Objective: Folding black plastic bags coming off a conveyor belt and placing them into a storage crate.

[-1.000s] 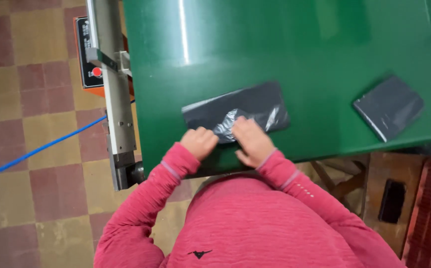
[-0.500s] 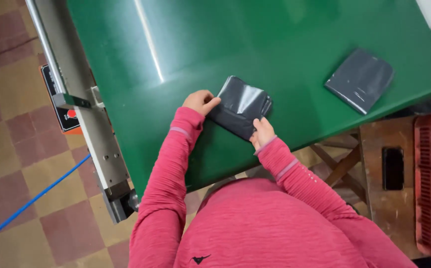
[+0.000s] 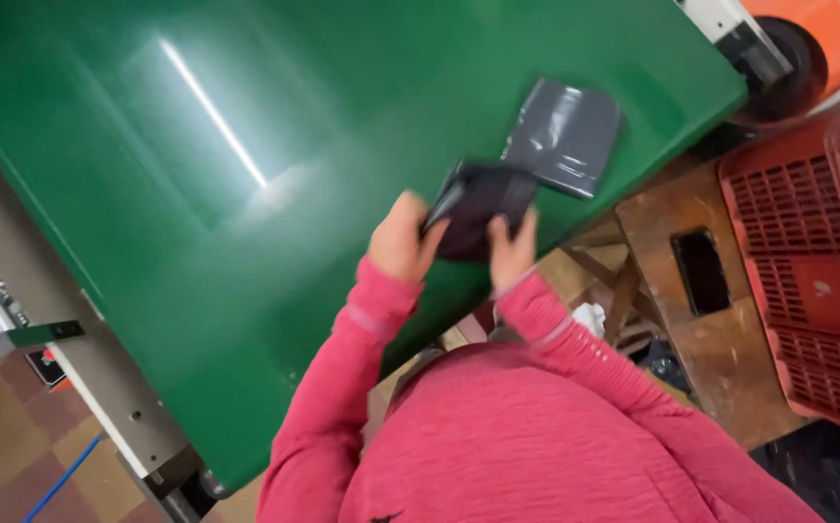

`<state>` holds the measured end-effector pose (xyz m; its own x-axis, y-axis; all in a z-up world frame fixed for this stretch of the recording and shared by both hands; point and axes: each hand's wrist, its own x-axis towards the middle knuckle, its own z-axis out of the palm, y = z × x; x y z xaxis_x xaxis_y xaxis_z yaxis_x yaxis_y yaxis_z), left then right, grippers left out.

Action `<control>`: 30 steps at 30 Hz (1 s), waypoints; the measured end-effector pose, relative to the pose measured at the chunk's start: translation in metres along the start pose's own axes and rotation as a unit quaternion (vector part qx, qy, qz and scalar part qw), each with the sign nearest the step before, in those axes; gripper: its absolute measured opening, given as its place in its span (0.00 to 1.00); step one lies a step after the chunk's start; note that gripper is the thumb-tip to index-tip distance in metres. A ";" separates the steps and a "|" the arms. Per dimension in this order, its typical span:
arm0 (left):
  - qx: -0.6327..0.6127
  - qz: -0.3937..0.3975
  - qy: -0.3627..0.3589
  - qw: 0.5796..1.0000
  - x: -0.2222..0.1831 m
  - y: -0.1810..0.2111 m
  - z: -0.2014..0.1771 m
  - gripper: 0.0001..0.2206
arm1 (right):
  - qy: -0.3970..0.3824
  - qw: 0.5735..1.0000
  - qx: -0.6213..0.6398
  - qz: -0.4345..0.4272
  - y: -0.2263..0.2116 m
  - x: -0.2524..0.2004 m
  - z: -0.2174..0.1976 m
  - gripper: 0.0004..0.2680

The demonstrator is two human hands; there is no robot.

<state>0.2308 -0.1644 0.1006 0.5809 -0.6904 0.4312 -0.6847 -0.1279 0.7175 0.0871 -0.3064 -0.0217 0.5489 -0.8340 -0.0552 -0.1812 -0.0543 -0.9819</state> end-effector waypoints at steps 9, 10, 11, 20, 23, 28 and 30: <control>0.067 -0.194 -0.008 0.979 0.134 -0.034 0.214 0.16 | 0.158 0.956 -0.183 -0.165 -0.027 0.156 -0.110 0.22; 0.121 -0.225 -0.030 0.966 0.134 -0.042 0.224 0.17 | 0.121 0.950 -0.277 -0.079 -0.024 0.161 -0.110 0.23; 0.174 -0.254 -0.053 0.950 0.134 -0.051 0.234 0.19 | 0.080 0.927 -0.365 0.008 -0.020 0.165 -0.111 0.24; 0.285 -0.201 -0.063 0.935 0.139 -0.050 0.249 0.26 | 0.045 0.880 -0.464 -0.088 -0.048 0.166 -0.132 0.32; 0.218 -0.293 -0.112 0.924 0.157 -0.032 0.251 0.20 | 0.009 0.861 -0.437 -0.260 -0.046 0.193 -0.164 0.37; 0.091 0.004 -0.115 0.989 0.143 0.005 0.266 0.17 | -0.132 0.883 -0.363 -0.266 -0.036 0.226 -0.223 0.37; 0.055 0.066 -0.122 0.989 0.137 0.023 0.267 0.19 | -0.174 0.902 -0.324 -0.228 -0.025 0.216 -0.234 0.36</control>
<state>0.1769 -0.4525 0.0303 0.3685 -0.8557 0.3632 -0.7995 -0.0924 0.5936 0.0190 -0.6138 0.0335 0.8890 -0.4273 0.1643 -0.2483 -0.7515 -0.6112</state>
